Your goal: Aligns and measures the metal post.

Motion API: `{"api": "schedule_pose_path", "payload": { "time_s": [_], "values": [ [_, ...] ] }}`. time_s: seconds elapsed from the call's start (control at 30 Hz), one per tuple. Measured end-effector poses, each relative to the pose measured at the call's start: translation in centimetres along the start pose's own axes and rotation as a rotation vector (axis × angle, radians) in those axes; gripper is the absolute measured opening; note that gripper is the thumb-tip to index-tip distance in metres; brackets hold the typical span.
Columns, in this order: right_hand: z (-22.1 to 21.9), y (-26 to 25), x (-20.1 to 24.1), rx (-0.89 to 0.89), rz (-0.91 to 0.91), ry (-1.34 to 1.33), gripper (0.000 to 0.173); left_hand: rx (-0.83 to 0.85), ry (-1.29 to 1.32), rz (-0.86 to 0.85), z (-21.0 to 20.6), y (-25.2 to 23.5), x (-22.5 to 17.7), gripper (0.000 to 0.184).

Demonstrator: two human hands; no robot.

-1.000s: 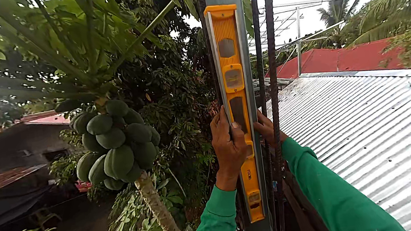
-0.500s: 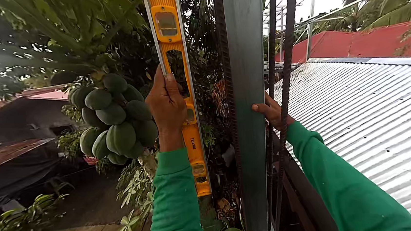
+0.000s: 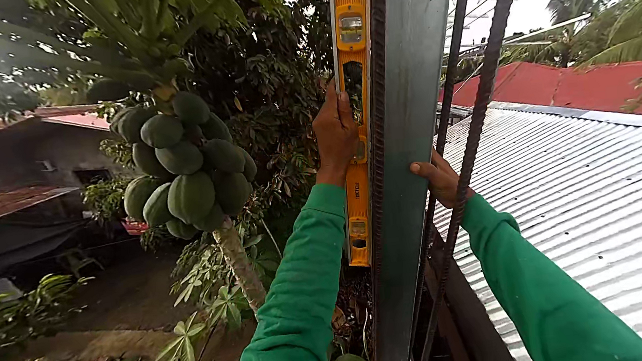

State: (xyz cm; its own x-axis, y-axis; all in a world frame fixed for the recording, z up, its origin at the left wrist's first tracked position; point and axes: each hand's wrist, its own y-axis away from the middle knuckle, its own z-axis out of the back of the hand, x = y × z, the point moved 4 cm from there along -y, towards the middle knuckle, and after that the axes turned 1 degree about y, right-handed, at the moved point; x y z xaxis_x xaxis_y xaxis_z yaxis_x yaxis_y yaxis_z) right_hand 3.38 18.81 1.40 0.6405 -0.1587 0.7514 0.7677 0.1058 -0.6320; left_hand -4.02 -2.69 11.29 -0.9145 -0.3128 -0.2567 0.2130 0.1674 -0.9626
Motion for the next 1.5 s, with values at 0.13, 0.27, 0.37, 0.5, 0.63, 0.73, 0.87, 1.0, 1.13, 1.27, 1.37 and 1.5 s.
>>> {"api": "schedule_pose_path", "payload": {
  "time_s": [0.13, 0.27, 0.37, 0.5, 0.63, 0.73, 0.87, 1.0, 1.13, 1.27, 1.37, 1.5],
  "values": [
    [0.1, 0.0, 0.1, -0.002, -0.016, 0.002, 0.093, -0.017, -0.019, 0.012, -0.7, 0.2, -0.3, 0.044],
    [0.1, -0.1, 0.1, -0.013, -0.046, 0.006, 0.093, -0.016, -0.004, 0.079, -0.6, 0.4, -0.3, 0.045],
    [0.1, 0.0, 0.1, -0.024, -0.048, 0.013, 0.089, 0.097, 0.231, 0.248, -0.2, 1.8, 0.4, 0.050],
    [0.0, 0.4, 0.0, -0.026, -0.061, -0.003, 0.086, 0.384, 0.663, 0.454, 1.3, 9.4, 2.3, 0.078],
    [-0.1, 0.4, 0.0, -0.056, -0.103, -0.001, 0.091, 0.553, 0.835, 0.602, 0.8, 16.4, 6.2, 0.123],
    [-0.2, 0.3, 0.3, -0.067, -0.110, -0.006, 0.091, 0.595, 0.856, 0.664, 0.7, 18.2, 6.8, 0.132],
    [-0.3, 0.4, 0.0, -0.074, -0.085, 0.003, 0.086, 0.614, 0.846, 0.739, 0.7, 18.6, 6.3, 0.109],
    [-0.5, 0.6, 0.1, -0.080, -0.095, -0.003, 0.084, 0.598, 0.810, 0.803, 0.4, 19.2, 6.7, 0.082],
    [-0.8, 0.9, 0.1, -0.110, -0.115, -0.043, 0.086, 0.582, 0.813, 0.812, 0.4, 19.3, 6.5, 0.077],
    [-1.0, 1.1, -0.1, -0.126, -0.098, -0.074, 0.084, 0.570, 0.828, 0.808, 0.2, 19.8, 6.8, 0.082],
    [-1.1, 1.1, -0.5, -0.138, -0.095, -0.083, 0.083, 0.565, 0.841, 0.802, 0.4, 19.7, 6.5, 0.081],
    [-1.0, 1.0, -0.8, -0.150, -0.097, -0.073, 0.085, 0.565, 0.857, 0.807, 0.2, 19.7, 6.6, 0.080]
  ]
}}
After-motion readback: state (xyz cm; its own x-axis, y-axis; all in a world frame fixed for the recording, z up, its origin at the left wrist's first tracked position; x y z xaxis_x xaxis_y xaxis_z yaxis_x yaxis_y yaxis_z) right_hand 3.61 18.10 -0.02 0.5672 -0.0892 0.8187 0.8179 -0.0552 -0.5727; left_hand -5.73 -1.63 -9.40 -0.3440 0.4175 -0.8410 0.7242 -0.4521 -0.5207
